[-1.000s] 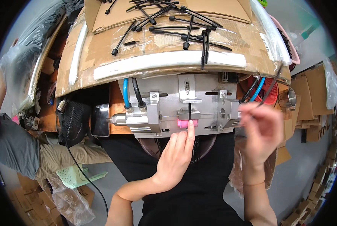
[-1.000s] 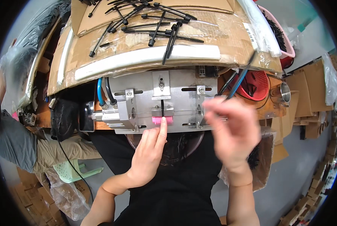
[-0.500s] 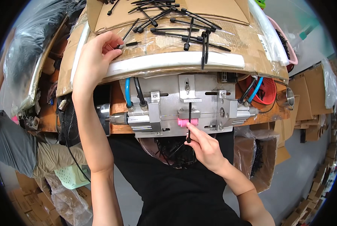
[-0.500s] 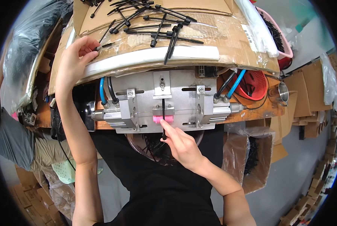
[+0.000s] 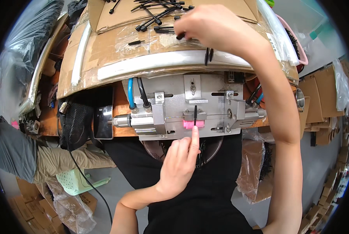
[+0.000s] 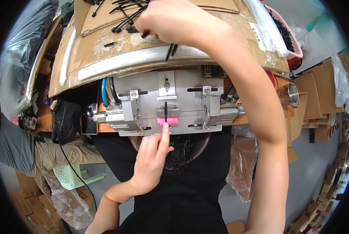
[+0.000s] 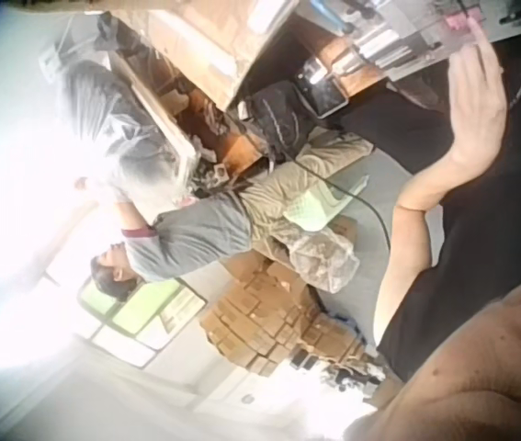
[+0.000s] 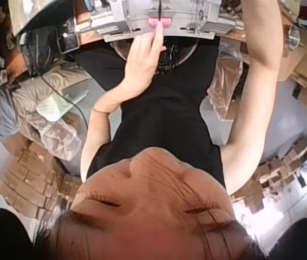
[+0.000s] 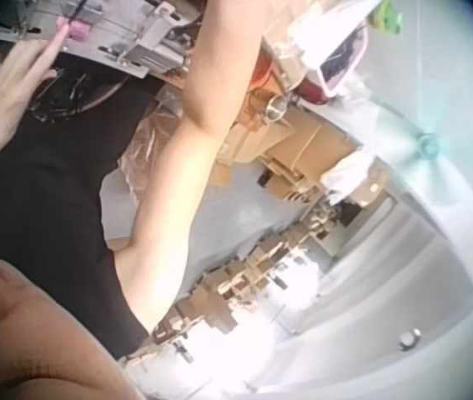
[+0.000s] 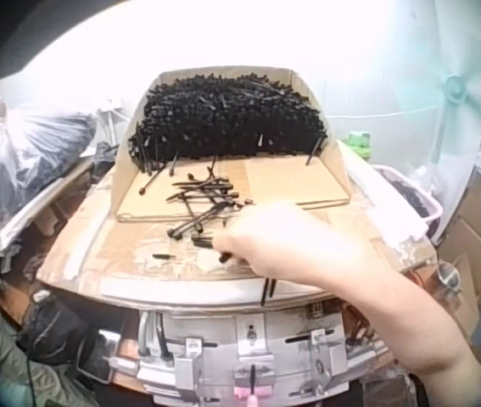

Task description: The person repeatedly picks up black cable ties from a cardboard box and inserts them into a metal jig on a workbench. They manipulate a pink lever on the machine to process each tie individually. A coworker is visible in the background handling a black mesh bag.

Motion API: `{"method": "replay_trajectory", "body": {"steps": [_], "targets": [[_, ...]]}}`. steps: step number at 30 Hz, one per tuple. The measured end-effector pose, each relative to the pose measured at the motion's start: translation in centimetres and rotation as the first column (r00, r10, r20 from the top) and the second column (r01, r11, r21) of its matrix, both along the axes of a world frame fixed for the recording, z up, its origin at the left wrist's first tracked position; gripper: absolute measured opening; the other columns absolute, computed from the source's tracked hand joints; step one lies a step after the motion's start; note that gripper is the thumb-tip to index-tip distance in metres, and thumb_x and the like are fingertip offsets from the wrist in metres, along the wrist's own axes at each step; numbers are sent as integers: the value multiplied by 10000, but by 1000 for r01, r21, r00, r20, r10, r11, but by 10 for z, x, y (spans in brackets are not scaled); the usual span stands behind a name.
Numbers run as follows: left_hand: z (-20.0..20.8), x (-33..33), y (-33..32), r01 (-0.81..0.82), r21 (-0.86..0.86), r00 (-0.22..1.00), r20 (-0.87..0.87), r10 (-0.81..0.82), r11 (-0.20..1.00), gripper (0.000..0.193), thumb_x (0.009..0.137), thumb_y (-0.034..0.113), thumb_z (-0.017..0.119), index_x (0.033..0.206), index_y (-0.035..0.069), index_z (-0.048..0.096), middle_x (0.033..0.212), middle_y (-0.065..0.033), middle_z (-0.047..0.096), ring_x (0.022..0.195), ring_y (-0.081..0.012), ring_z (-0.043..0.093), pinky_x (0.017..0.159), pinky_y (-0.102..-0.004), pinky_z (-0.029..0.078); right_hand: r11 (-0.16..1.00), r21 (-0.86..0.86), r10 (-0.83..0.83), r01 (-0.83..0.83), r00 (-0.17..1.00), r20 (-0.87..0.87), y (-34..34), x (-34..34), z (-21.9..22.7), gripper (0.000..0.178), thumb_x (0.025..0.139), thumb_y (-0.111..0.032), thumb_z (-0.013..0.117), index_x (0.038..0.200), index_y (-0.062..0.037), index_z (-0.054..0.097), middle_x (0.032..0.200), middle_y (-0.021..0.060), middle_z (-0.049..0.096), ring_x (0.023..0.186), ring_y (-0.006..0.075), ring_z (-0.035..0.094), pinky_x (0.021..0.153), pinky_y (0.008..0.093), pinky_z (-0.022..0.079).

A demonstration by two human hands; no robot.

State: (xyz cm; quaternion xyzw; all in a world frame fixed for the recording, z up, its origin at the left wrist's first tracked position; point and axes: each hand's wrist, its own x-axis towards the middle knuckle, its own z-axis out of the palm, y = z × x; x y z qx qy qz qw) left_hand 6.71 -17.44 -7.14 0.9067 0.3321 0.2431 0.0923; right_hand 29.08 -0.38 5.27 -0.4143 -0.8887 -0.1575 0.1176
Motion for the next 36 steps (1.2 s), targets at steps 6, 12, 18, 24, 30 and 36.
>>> {"method": "replay_trajectory", "body": {"steps": [6,12,18,24,30,36], "targets": [[-11,14,3,-70,67,991,-108,77,995,580,827,66,605,1368,-80,453,870,-59,464,795,-179,499,764,-278,472,993,74,112,-93,547,-829,-50,5,20,147,860,17,616,997,37,666,908,153,710,779,186,680,645,304,530],[15,1,22,-17,-22,1000,-25,16,1000,615,800,53,652,1380,-29,467,895,-87,491,843,-224,520,789,-329,472,988,-145,-153,51,425,-892,-172,-26,-53,381,755,94,725,1125,39,655,961,129,710,725,148,674,594,262,557],[79,27,202,-209,398,947,310,83,893,273,867,113,675,1130,52,638,878,-121,608,808,-261,568,742,-373,469,949,-165,-303,270,626,-719,-219,-75,-138,571,714,74,760,1255,77,578,857,128,687,639,198,636,573,305,504],[91,36,263,-114,-8,991,68,114,993,187,856,142,709,1016,46,687,768,-86,631,705,-180,584,669,-329,477,946,-229,-324,231,623,-712,-211,-85,-157,617,745,55,739,1327,47,535,766,103,656,646,199,642,568,308,500],[101,15,230,-93,58,955,287,72,994,183,838,113,712,988,12,688,724,-57,608,657,-134,550,630,-293,459,906,-362,-402,219,712,-576,-212,-75,-120,586,758,-62,776,1298,19,565,811,95,656,647,199,643,569,312,512],[89,-13,162,-49,82,973,229,29,995,77,812,-12,662,877,-5,621,805,-136,574,720,-279,597,677,-371,470,901,231,-248,368,872,-422,-100,6,-35,188,809,35,652,986,-24,673,898,121,687,759,269,661,652,329,524]]}}
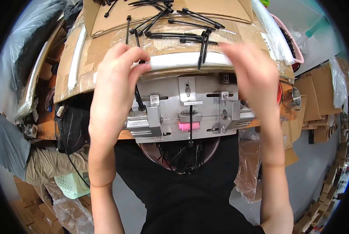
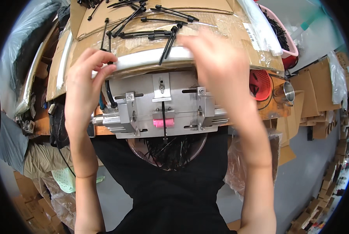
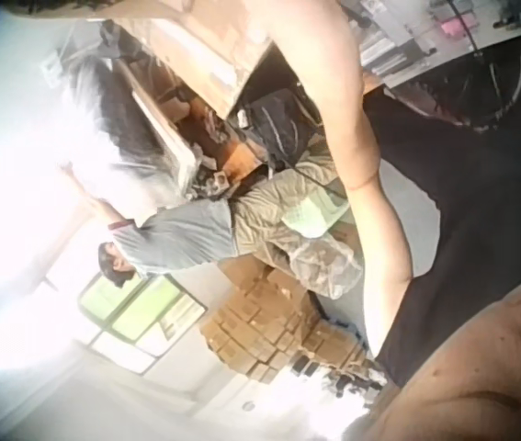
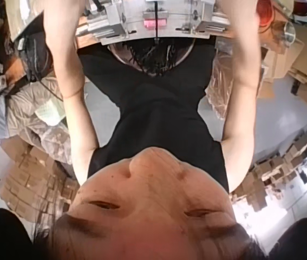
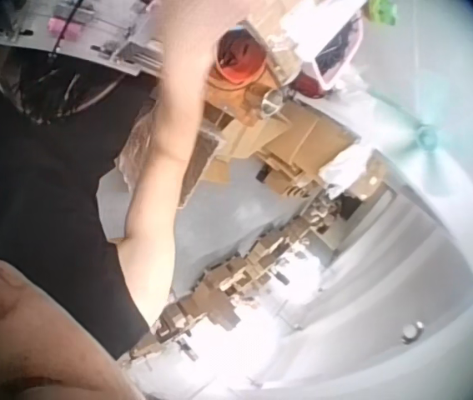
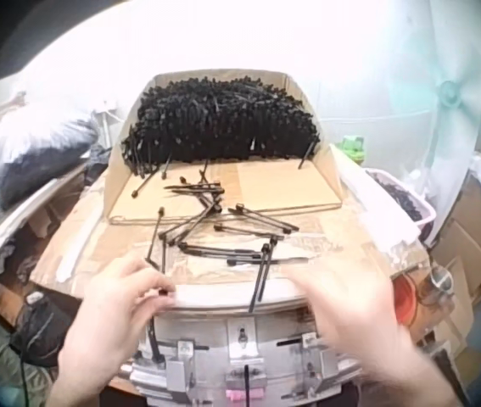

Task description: The person repeatedly picks up black cable ties from a cardboard box and inserts them into a metal jig on a workbench. They manipulate a pink lever on the machine to process each tie individually. A coworker is visible in the background handling a black mesh bag.

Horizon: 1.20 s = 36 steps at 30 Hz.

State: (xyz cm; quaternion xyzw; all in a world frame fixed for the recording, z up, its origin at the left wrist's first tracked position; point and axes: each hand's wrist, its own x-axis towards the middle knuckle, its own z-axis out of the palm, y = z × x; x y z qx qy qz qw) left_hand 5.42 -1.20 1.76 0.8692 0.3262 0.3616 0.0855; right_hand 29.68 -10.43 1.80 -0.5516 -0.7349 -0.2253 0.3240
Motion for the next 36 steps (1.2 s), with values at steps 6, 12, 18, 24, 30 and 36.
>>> {"method": "replay_trajectory", "body": {"steps": [6,12,18,24,30,36], "targets": [[21,-26,35,237,-414,945,307,-110,879,175,933,130,632,1066,19,659,921,-15,640,856,-99,574,813,-233,452,920,-301,275,-251,961,38,105,48,17,129,821,-36,679,947,-16,659,901,101,630,824,296,621,750,360,495],[43,-28,50,461,-463,822,543,-169,757,263,1010,210,551,1166,10,620,977,-11,620,879,-57,524,814,-190,422,982,-179,35,-63,987,-155,106,65,10,157,900,-79,645,1046,-37,687,879,62,656,755,154,593,701,285,486],[18,-14,-4,320,-350,849,518,-102,880,187,883,0,668,1070,-13,654,938,-13,636,859,-69,563,785,-208,472,986,-56,74,-157,713,-697,57,69,37,219,913,-77,630,1110,18,649,893,91,666,774,130,593,673,265,475],[-47,-11,-127,148,-136,988,60,-141,980,780,641,-84,755,1370,-78,475,978,-120,600,824,-237,562,767,-336,478,944,191,297,-269,445,-845,-11,34,29,195,905,-69,667,1075,23,644,877,87,676,736,126,618,602,233,463],[-97,19,-165,13,-175,976,-213,-51,984,694,749,-4,721,1384,-62,447,959,-97,523,857,-246,513,789,-366,451,945,183,276,-271,359,-892,-55,7,14,219,939,-55,631,1126,55,601,884,129,670,689,107,596,593,198,460],[-104,22,-159,6,-148,967,-250,-44,989,673,774,1,705,1392,-52,443,964,-92,521,872,-240,516,796,-364,451,957,194,275,-215,471,-838,-75,1,8,200,917,24,606,1112,49,569,957,176,670,762,150,613,626,220,493]]}}
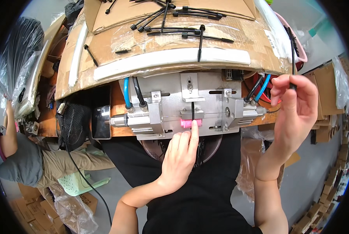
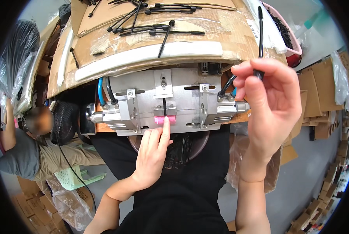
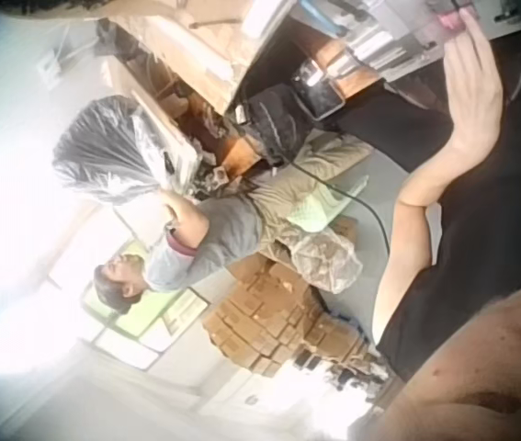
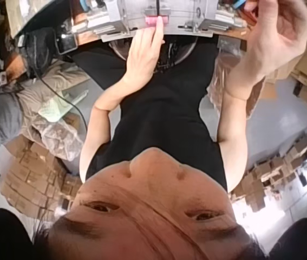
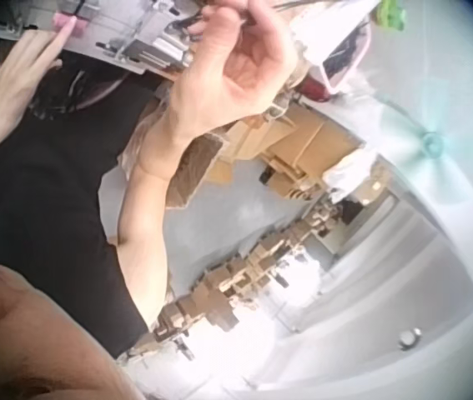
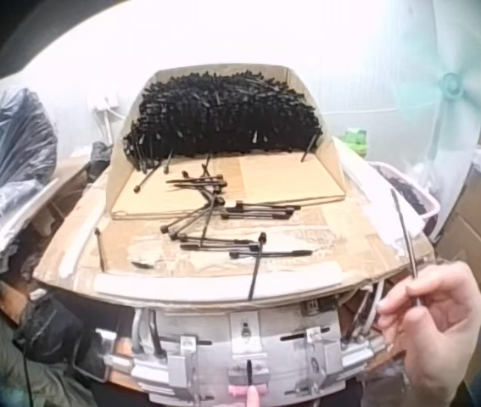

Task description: The person repeatedly picks up black cable ties from a cardboard box and inserts them into a metal jig on a workbench. They manipulate a pink lever on the machine to process each tie individually. A coworker is visible in the background handling a black mesh bag.

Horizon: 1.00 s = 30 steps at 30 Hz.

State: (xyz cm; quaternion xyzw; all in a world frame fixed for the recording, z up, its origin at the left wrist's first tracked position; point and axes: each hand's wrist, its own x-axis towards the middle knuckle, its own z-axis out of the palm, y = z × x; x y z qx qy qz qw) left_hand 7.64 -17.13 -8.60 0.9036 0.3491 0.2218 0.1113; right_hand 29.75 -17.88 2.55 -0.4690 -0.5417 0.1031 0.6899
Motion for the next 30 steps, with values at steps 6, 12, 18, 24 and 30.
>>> {"method": "replay_trajectory", "body": {"steps": [6,12,18,24,30], "targets": [[3,-9,4,19,-72,1000,15,-18,997,699,764,-7,712,1408,-20,442,977,-99,538,900,-255,533,822,-364,461,994,-94,-9,47,929,371,-23,-31,-41,326,762,142,700,1062,38,623,943,152,686,827,232,654,740,311,543],[77,-56,130,-317,308,933,273,236,897,302,826,-63,574,1117,-8,637,1017,-149,621,986,-337,565,856,-419,468,938,-341,100,66,889,446,-45,-73,-109,665,706,138,731,1330,86,509,830,134,624,685,239,594,639,331,504],[100,-116,294,22,382,999,-38,-8,924,208,876,51,632,1080,83,654,1138,-65,643,1107,-277,560,962,-363,440,925,-376,230,-60,876,424,-37,-88,-127,683,749,80,726,1382,58,472,692,95,491,634,222,505,621,355,457],[100,-103,280,-18,-43,993,119,23,999,105,936,54,577,1018,14,628,953,-54,666,862,-166,619,805,-278,485,904,-428,214,-2,868,448,-35,-87,-125,711,693,93,757,1356,53,504,803,106,633,684,222,597,638,325,510],[103,-128,272,25,10,998,62,-26,1000,202,835,-67,613,1023,-3,649,941,-57,672,822,-128,600,734,-258,469,911,-409,289,-51,786,546,-28,-74,-95,628,775,46,719,1363,38,501,709,81,531,628,205,518,606,327,469]]}}
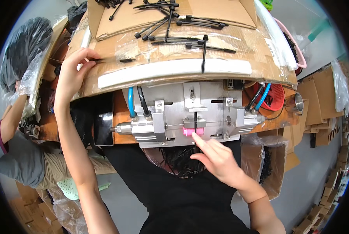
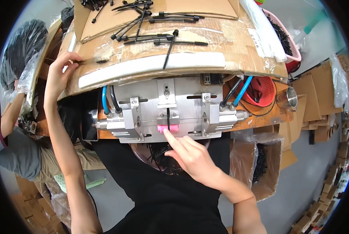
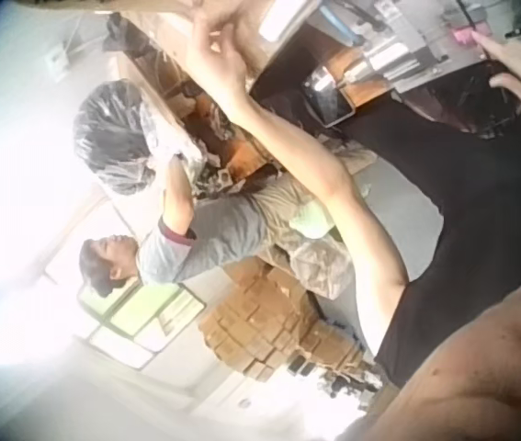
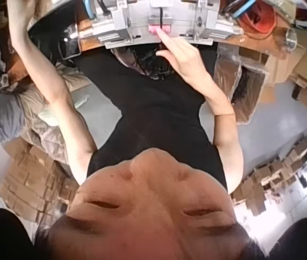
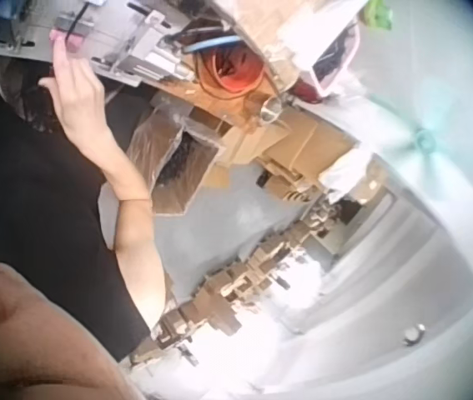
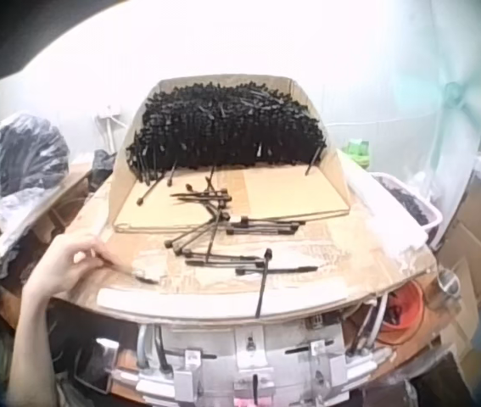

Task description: The person repeatedly picks up black cable ties from a cardboard box and inserts them into a metal jig on a workbench. They manipulate a pink lever on the machine to process each tie individually. A coworker is visible in the background handling a black mesh bag.

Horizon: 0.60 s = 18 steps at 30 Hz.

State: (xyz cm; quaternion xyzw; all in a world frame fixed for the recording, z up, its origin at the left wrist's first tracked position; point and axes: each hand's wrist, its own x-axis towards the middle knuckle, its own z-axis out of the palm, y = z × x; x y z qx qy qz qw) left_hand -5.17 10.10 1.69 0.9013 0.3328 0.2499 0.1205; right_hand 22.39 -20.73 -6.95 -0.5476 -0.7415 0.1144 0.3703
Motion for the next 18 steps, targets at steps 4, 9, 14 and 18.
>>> {"method": "replay_trajectory", "body": {"steps": [4,9,14,18], "targets": [[-5,8,-39,-86,-94,972,212,104,992,244,817,-24,669,1057,20,668,881,-58,659,788,-120,588,726,-253,467,940,340,-98,4,961,260,52,44,65,423,790,-17,706,1199,5,601,796,84,603,744,209,606,631,313,495],[-7,41,-88,-140,51,958,258,122,989,477,773,-4,714,1236,77,633,821,-61,537,710,-181,496,715,-313,460,919,393,-177,-37,851,494,179,97,99,100,814,-68,683,911,-62,660,912,87,612,892,280,608,734,377,492],[-45,73,-191,-127,145,968,234,90,981,755,665,-2,788,1361,-53,498,837,-87,533,770,-233,516,712,-339,466,970,239,-92,54,984,152,183,116,100,147,866,-70,677,1001,-13,668,853,63,642,755,169,593,692,297,473],[-85,102,-261,3,-8,981,193,-2,1000,775,679,50,798,1380,-42,482,913,-89,556,823,-245,535,741,-354,467,964,124,-185,236,927,-325,140,100,122,288,927,-49,616,1209,5,624,865,41,647,705,83,535,675,231,444]]}}
